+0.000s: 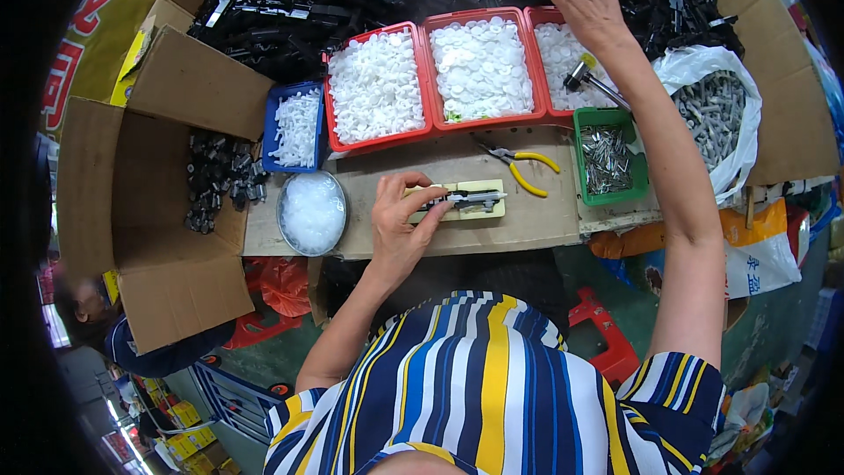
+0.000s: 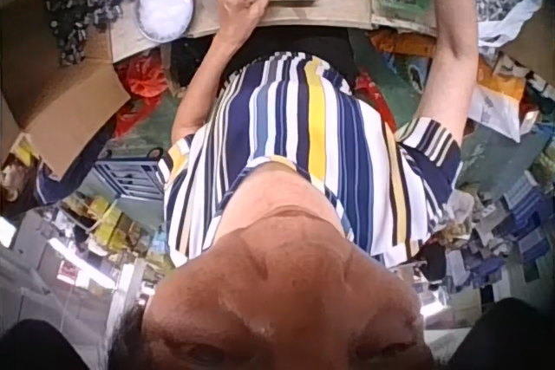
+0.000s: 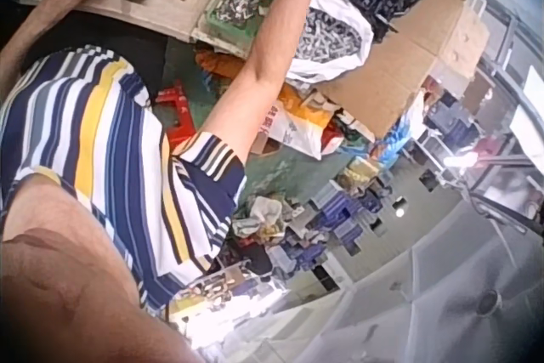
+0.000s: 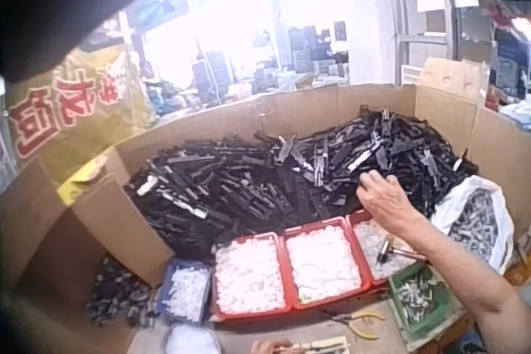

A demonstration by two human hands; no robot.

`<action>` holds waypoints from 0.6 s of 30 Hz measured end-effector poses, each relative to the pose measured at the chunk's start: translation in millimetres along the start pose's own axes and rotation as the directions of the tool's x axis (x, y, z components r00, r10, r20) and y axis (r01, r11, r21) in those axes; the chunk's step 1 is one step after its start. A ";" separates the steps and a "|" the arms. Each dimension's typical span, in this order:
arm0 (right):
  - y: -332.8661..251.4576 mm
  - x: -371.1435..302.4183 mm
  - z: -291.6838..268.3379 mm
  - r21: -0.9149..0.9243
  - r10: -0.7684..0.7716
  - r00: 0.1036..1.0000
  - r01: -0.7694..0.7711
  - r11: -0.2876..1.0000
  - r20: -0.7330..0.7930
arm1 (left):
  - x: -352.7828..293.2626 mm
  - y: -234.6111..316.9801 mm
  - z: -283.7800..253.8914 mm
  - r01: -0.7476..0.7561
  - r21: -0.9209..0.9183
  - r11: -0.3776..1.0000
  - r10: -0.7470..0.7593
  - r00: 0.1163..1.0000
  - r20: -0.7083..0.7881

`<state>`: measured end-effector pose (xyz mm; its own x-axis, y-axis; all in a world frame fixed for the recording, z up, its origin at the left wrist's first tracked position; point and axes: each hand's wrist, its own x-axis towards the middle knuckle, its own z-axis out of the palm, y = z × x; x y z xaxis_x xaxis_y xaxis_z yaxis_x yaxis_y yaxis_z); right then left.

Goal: The person assembles small lock components at a workbench. They repeatedly pick a black lock body, insert a white plastic piece and a metal pin, then use a hammer to tap the pin into place. Completed units are placed into a cardboard box. The process is repeated continuously throughout the clip.

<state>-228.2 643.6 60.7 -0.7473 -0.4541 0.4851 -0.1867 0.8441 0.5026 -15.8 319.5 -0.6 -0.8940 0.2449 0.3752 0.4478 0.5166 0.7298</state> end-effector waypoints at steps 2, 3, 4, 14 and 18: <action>7.8 -8.0 -9.1 0.007 0.032 0.999 -0.032 0.999 -0.003 | 2.8 3.1 -3.1 -0.002 0.009 1.000 0.003 1.000 -0.006; 9.1 -12.4 -18.8 0.043 0.060 0.998 -0.060 0.997 -0.006 | 4.1 4.5 -3.6 0.000 0.001 1.000 0.000 1.000 -0.012; 10.0 -18.1 -28.0 0.076 0.091 0.996 -0.091 0.993 -0.007 | 5.4 5.5 -3.0 -0.001 -0.010 1.000 0.001 1.000 -0.017; -133.1 -93.4 -142.1 0.763 -0.039 0.807 -0.572 -0.301 0.589 | 18.6 28.7 16.5 0.287 -0.795 0.534 -0.335 0.935 0.112; -159.5 -107.7 -159.5 0.915 0.141 0.905 -0.396 -0.070 0.402 | 17.2 25.1 6.0 0.318 -0.712 0.626 -0.296 0.942 0.160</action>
<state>-16.2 512.4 42.5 -0.9589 -0.1774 0.2216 -0.2746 0.3813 -0.8827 -20.0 341.6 20.8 -0.9769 0.2089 0.0461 0.0072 -0.1832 0.9830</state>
